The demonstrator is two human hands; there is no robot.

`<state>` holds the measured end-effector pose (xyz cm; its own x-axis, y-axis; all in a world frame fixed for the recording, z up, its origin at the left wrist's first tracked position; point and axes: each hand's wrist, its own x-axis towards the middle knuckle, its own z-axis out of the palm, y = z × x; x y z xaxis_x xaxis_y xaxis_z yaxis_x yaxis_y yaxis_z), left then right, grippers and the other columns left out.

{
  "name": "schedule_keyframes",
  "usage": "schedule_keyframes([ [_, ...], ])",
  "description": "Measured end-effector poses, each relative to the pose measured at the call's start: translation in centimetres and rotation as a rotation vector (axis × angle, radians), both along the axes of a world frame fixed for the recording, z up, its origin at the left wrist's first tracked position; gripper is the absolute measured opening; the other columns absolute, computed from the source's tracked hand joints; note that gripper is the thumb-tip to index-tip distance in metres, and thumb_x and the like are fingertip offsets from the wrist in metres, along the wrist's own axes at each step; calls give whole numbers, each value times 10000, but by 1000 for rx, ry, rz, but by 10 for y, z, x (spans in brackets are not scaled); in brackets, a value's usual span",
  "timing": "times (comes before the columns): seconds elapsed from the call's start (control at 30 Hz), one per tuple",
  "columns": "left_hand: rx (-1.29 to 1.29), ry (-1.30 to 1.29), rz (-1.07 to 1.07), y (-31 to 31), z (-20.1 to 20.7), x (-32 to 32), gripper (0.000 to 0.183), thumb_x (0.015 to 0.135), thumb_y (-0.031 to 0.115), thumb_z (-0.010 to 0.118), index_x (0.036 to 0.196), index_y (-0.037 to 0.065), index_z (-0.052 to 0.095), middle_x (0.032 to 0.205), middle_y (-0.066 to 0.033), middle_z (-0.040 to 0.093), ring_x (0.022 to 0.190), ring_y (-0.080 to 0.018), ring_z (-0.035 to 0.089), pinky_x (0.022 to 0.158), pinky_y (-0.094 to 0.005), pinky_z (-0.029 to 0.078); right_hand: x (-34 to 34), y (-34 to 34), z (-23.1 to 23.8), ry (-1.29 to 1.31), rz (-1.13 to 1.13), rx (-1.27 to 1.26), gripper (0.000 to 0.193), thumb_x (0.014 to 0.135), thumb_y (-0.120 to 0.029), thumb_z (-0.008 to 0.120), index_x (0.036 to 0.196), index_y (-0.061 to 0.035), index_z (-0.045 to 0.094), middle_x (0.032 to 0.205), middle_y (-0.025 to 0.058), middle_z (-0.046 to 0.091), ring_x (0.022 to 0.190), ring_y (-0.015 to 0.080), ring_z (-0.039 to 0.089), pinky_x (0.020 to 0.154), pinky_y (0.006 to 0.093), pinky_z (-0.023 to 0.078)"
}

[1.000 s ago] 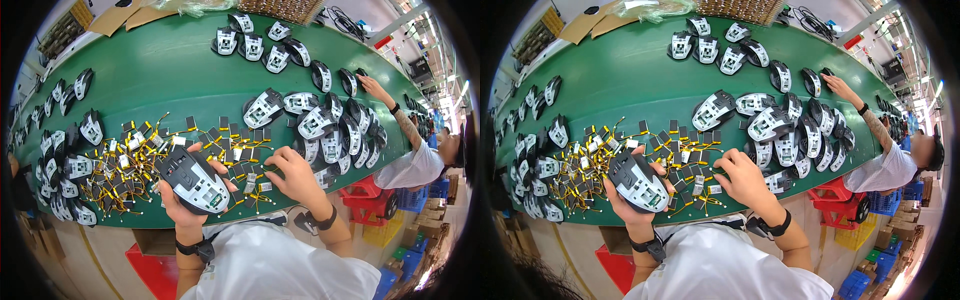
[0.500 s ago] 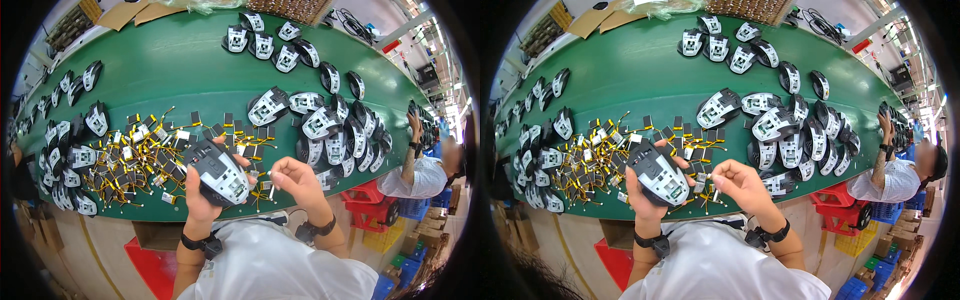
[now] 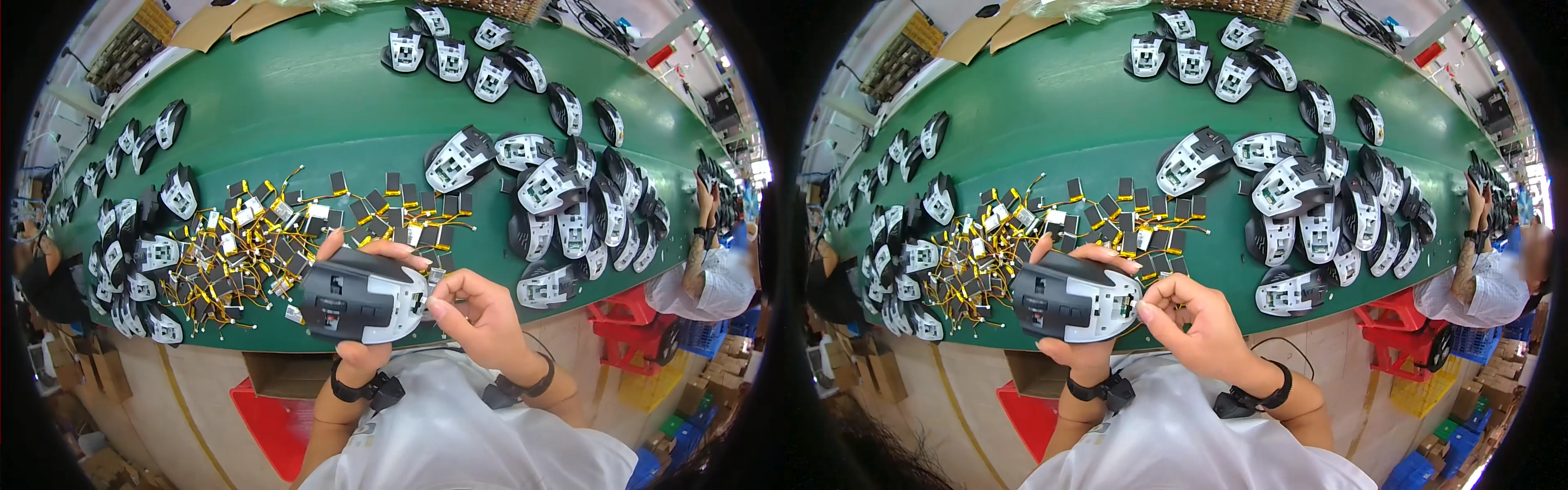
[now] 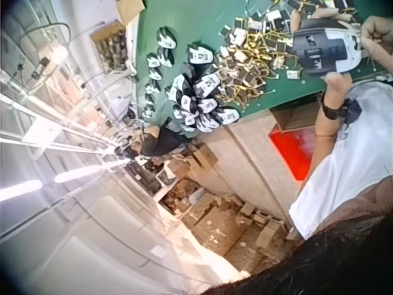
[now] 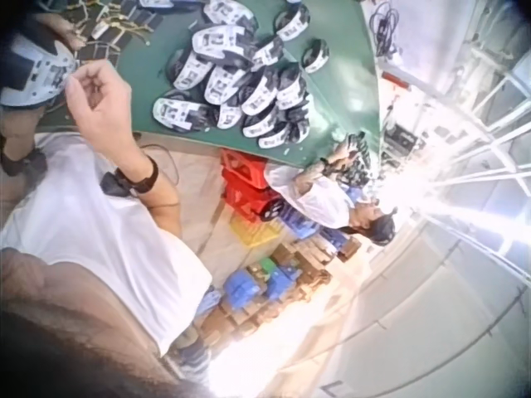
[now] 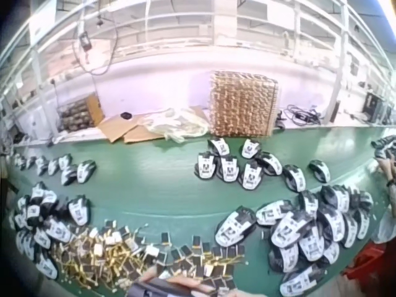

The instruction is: The person assembles electronic devices by inserting small batteries into the bottom compartments of multiple units. They pick up each unit, insert a battery, and place the unit on a green table. The process is repeated for several units throughout the clip.

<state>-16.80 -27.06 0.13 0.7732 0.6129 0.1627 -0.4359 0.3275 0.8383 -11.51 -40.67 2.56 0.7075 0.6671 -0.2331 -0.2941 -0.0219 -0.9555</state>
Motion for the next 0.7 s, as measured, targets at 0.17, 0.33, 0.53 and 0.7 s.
schedule_keyframes([
  [0.17,106,12,93,-5,4,-2,1185,687,900,519,1489,93,187,1113,-234,573,880,-355,655,763,-447,560,2,4,0,7,3,-20,87,917,-72,655,906,-9,596,813,-36,572,634,-7,436,532,178,341],
  [0.33,47,-116,-37,0,-5,-9,1129,712,740,698,1525,171,159,1200,-236,551,1032,-357,618,858,-462,535,2,8,-2,96,-39,46,89,907,-79,662,873,-27,599,752,-59,543,617,-10,409,523,185,321],
  [0.53,174,-21,-13,0,-3,-8,1156,702,766,683,1527,158,149,1189,-232,555,1022,-340,623,855,-449,532,4,7,-13,43,-21,0,91,883,-82,680,868,-37,602,712,-69,521,579,-11,375,504,198,298],
  [0.7,105,-17,12,-2,-4,-9,1186,680,776,692,1519,140,147,1180,-231,555,1017,-334,623,851,-441,529,3,8,-15,38,-31,-14,94,878,-86,681,859,-39,602,684,-67,508,559,-6,357,495,206,289],
])
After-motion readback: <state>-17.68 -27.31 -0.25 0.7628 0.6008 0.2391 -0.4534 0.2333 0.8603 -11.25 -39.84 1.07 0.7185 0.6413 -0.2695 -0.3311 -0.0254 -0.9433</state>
